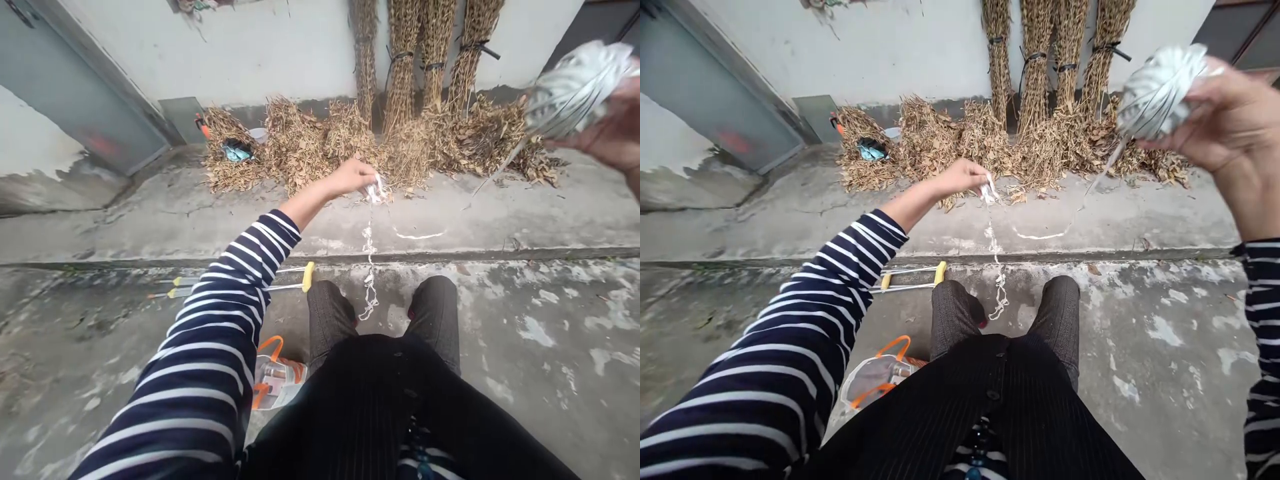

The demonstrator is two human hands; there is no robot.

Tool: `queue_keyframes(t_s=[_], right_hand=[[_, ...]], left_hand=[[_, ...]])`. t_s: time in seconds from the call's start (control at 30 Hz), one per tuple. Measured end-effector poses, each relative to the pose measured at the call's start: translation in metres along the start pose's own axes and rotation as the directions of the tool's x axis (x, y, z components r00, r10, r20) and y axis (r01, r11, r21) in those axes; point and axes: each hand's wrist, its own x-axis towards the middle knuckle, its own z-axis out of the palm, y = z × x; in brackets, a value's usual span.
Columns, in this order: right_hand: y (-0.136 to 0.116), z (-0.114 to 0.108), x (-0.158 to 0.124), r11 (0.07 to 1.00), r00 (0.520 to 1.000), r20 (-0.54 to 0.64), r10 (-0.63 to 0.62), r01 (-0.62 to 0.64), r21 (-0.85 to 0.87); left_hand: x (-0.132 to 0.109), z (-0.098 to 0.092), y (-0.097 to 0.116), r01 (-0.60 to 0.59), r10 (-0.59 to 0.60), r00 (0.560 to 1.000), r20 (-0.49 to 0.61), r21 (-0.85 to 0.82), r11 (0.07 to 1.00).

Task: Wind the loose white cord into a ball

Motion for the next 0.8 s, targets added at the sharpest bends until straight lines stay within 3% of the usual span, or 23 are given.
queue_keyframes(t_s=[0.13,0.3,0.43,0.6,0.7,0.8], right_hand=[[0.042,0.050,-0.008,0.972,0.959,0.221,0.178,-0.206,0.114],[0.114,0.090,-0.016,0.880,0.853,0.431,0.294,-0.418,0.227],[0.150,0.109,-0.021,0.859,0.804,0.519,0.290,-0.458,0.230],[0.153,0.112,-0.021,0.863,0.810,0.504,0.298,-0.454,0.220],[0.140,0.100,-0.018,0.893,0.859,0.423,0.290,-0.401,0.202],[0.130,0.087,-0.016,0.921,0.906,0.326,0.270,-0.342,0.186]], left_hand=[[0.005,0.023,-0.016,-0.022,0.022,0.999,0.023,-0.011,1.000],[0.004,0.042,-0.002,-0.083,0.078,0.996,0.037,0.143,0.986],[0.002,0.055,0.006,-0.163,0.152,0.986,0.064,0.232,0.959],[0.002,0.064,-0.002,-0.202,0.192,0.978,0.077,0.164,0.965],[0.000,0.066,-0.015,-0.219,0.215,0.976,0.041,0.158,0.963],[-0.005,0.067,-0.031,-0.198,0.204,0.976,-0.079,0.085,0.977]])
